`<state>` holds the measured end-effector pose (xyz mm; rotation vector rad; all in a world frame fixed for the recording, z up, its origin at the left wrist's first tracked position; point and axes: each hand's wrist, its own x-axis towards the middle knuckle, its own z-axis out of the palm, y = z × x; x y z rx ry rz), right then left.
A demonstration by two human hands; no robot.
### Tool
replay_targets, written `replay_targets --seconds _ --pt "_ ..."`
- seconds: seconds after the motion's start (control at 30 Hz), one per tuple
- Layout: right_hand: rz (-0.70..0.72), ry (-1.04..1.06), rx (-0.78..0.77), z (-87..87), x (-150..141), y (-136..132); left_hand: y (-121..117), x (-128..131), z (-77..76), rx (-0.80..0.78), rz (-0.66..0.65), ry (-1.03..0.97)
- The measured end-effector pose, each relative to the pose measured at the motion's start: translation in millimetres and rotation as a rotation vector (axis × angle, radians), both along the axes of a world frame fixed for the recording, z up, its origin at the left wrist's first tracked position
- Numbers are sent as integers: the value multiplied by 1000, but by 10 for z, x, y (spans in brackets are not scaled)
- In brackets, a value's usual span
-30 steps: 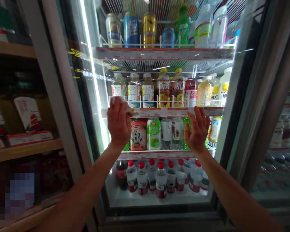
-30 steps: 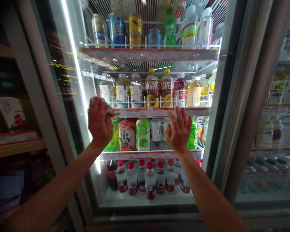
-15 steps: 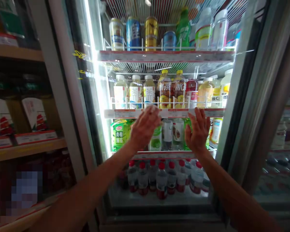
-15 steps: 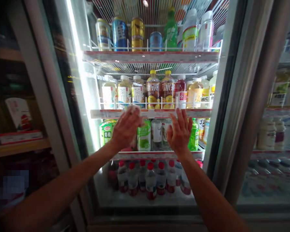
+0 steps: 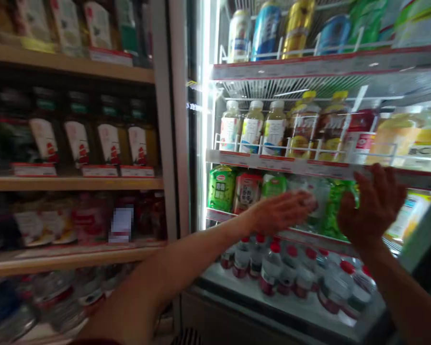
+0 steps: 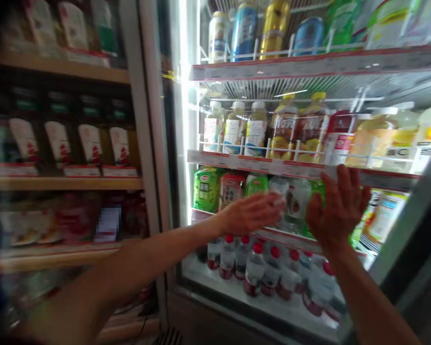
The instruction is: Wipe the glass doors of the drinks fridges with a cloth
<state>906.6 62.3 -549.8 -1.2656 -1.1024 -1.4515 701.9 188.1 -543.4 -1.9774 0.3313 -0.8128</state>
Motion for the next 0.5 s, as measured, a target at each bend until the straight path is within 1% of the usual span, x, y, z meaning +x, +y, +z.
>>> replay_targets --seconds 0.03,0.07,0.1,0.13,0.23,0.27,0.3,0.33,0.37,0.43,0.47,0.5 --pt "23 2 -5 1 6 8 -19 -17 -67 70 14 91" --pt "40 6 -5 2 5 15 -19 -44 -87 108 36 136" --pt "52 14 -5 6 -4 20 -2 -82 -52 104 72 123" --pt "59 28 -1 10 -18 21 26 -127 33 60 126 53" --pt "53 58 -1 24 -68 15 114 -246 404 -161 352 -307" --pt "50 61 -5 29 -77 15 122 -266 484 -208 415 -386" --pt "49 62 -5 32 -79 16 112 -274 511 -213 449 -398" --pt "49 64 1 35 -76 18 87 -274 482 -171 447 -333" --pt "53 66 9 36 -68 20 51 -270 406 -91 409 -210" --pt "60 75 16 34 -50 22 -15 -266 195 87 287 72" --pt "57 78 11 31 -43 21 -26 -275 110 137 244 164" --pt "53 68 11 28 -41 18 -12 -293 69 144 231 197"
